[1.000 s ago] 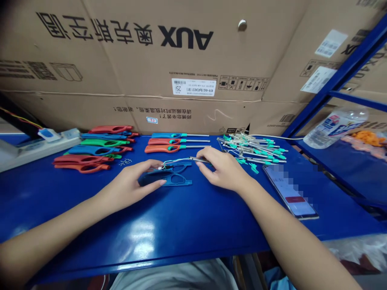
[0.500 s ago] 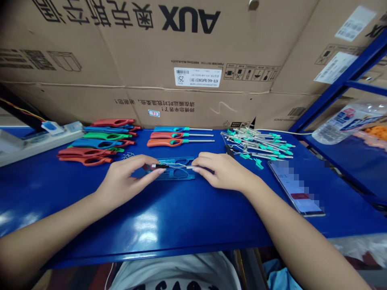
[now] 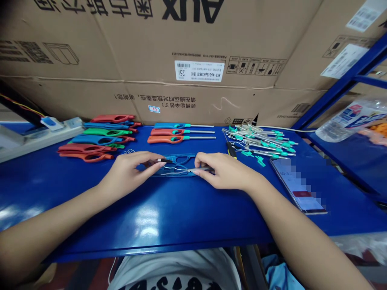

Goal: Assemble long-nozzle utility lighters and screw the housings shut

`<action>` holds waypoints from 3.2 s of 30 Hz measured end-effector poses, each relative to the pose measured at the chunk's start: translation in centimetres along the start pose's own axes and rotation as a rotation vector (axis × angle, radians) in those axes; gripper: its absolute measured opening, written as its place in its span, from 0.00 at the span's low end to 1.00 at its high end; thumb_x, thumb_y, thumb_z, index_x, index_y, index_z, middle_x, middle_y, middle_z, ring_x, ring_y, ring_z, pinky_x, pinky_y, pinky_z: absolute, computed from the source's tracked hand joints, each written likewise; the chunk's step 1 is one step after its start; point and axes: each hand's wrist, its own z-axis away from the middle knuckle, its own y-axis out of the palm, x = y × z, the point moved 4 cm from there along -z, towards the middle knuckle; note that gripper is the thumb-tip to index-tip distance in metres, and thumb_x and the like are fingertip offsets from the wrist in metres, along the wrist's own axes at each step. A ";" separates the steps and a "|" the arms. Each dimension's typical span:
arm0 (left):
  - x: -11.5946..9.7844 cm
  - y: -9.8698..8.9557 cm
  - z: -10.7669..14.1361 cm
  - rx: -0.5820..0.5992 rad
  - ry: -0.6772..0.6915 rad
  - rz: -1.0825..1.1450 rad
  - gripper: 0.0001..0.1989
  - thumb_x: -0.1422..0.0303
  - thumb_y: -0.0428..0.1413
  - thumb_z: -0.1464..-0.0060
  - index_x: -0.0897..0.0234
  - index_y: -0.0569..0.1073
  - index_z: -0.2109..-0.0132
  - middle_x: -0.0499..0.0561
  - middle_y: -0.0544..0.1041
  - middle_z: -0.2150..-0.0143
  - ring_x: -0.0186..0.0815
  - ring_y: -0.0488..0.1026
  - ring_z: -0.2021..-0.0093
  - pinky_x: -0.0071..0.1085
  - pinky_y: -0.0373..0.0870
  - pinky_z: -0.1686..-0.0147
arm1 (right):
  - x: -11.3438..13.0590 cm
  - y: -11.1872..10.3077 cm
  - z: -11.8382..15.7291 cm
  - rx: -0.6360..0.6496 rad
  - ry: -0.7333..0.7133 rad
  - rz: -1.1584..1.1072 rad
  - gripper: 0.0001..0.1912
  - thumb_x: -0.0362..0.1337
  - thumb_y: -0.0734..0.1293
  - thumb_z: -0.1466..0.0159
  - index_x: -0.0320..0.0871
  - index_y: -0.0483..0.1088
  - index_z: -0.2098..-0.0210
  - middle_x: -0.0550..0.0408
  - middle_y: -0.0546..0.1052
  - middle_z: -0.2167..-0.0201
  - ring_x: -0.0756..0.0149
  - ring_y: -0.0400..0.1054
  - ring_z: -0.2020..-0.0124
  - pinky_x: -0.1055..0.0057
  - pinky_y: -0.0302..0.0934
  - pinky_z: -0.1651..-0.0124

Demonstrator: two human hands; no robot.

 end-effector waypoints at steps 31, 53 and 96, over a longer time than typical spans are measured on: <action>1.0 2.1 0.2 0.246 0.049 -0.021 0.08 0.71 0.57 0.36 0.66 0.81 0.54 0.54 0.79 0.59 0.37 0.78 0.59 0.32 0.74 0.57 | 0.3 1.4 -0.5 0.077 -0.059 0.341 0.12 0.35 0.63 0.29 0.41 0.77 0.65 0.52 0.77 0.66 0.61 0.70 0.61 0.67 0.59 0.60; 0.5 2.2 0.4 0.272 -0.045 -0.008 0.09 0.72 0.57 0.37 0.64 0.82 0.54 0.52 0.77 0.61 0.35 0.76 0.63 0.30 0.71 0.63 | 2.5 1.6 -0.5 0.178 0.020 0.626 0.12 0.28 0.63 0.32 0.41 0.75 0.69 0.50 0.78 0.68 0.61 0.71 0.64 0.67 0.50 0.68; 0.0 2.7 1.1 0.286 -0.004 -0.022 0.11 0.69 0.55 0.35 0.63 0.82 0.53 0.52 0.78 0.60 0.38 0.77 0.61 0.33 0.72 0.59 | 1.4 3.4 -1.8 -0.016 -0.127 -0.004 0.04 0.37 0.67 0.32 0.43 0.73 0.60 0.54 0.74 0.59 0.66 0.69 0.62 0.71 0.61 0.60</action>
